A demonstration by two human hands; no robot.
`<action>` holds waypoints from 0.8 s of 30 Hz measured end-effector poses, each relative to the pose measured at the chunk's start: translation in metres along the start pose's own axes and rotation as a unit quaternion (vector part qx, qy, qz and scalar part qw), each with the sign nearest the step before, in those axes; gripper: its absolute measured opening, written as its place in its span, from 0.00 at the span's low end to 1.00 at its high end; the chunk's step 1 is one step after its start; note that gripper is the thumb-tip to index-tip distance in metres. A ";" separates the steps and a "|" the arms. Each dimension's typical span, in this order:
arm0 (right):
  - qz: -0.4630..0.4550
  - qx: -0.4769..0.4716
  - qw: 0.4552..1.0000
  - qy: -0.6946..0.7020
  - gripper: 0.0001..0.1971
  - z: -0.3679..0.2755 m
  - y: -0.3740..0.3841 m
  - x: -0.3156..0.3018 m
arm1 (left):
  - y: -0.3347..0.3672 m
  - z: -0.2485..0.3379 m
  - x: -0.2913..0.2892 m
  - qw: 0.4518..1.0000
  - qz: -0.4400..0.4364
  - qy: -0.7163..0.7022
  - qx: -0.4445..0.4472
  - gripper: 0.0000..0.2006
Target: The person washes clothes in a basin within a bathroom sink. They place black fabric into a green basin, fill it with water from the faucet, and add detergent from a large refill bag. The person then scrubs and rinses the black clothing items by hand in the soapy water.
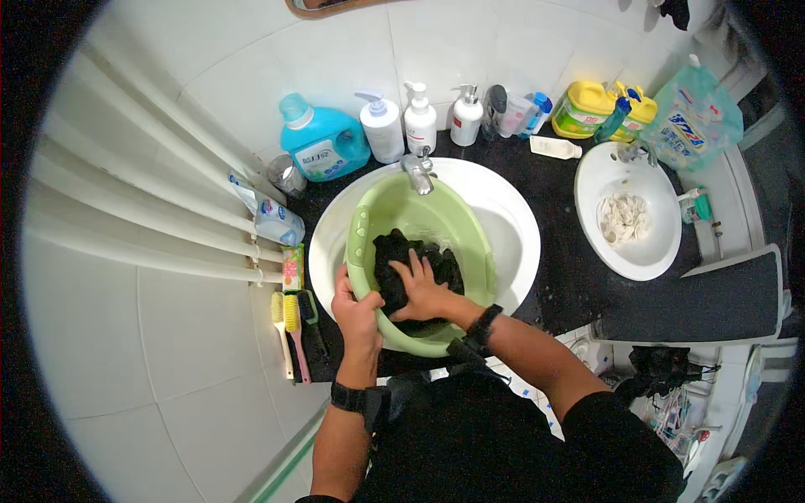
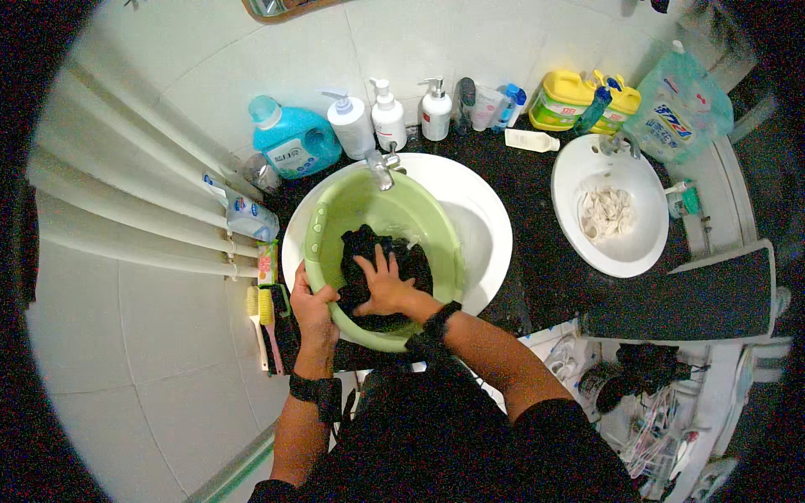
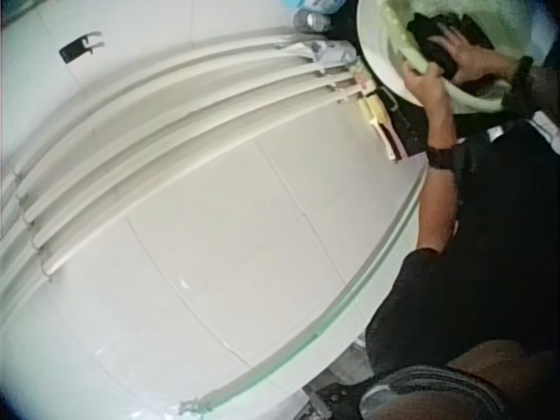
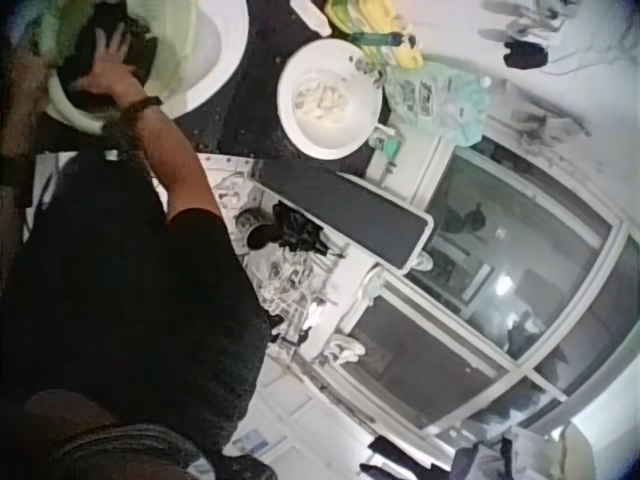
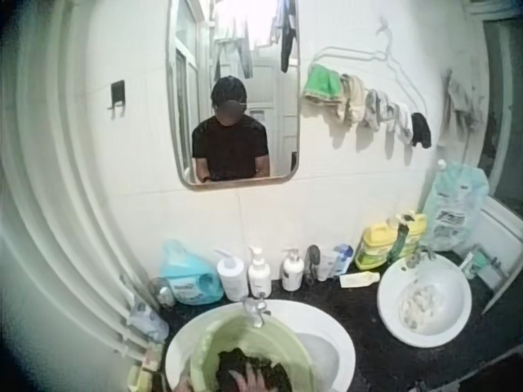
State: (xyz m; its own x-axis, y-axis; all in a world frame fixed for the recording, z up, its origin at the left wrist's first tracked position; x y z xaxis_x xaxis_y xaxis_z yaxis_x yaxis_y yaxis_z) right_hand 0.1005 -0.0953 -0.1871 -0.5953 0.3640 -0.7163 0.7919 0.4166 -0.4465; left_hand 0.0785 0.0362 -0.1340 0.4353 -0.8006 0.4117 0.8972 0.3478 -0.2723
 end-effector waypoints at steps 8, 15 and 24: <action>0.075 -0.086 0.992 0.054 0.38 0.103 0.095 -0.011 | -0.008 0.006 0.009 1.000 -0.022 -0.001 -0.009 0.13; -0.046 0.070 0.907 0.413 0.36 0.107 0.057 -0.024 | -0.005 0.005 0.003 1.000 -0.007 -0.022 -0.006 0.14; 0.109 -0.025 0.993 -0.040 0.39 0.061 0.009 -0.050 | -0.007 0.012 0.007 1.000 -0.012 -0.002 -0.001 0.12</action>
State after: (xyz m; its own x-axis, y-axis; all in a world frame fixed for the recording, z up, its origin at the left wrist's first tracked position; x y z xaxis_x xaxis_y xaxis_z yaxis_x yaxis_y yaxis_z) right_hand 0.1456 -0.1605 -0.1885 -0.3965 0.3828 -0.8344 0.8918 0.3765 -0.2511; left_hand 0.0768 0.0340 -0.1183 0.4138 -0.8072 0.4209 0.9073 0.3277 -0.2635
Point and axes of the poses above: each hand's wrist, its own y-axis towards the middle knuckle, its own x-axis out of the palm, z = x × y, the point moved 5 cm from there along y, towards the middle knuckle, and after that the axes turned 11 degrees about -y, right-handed, at the moved point
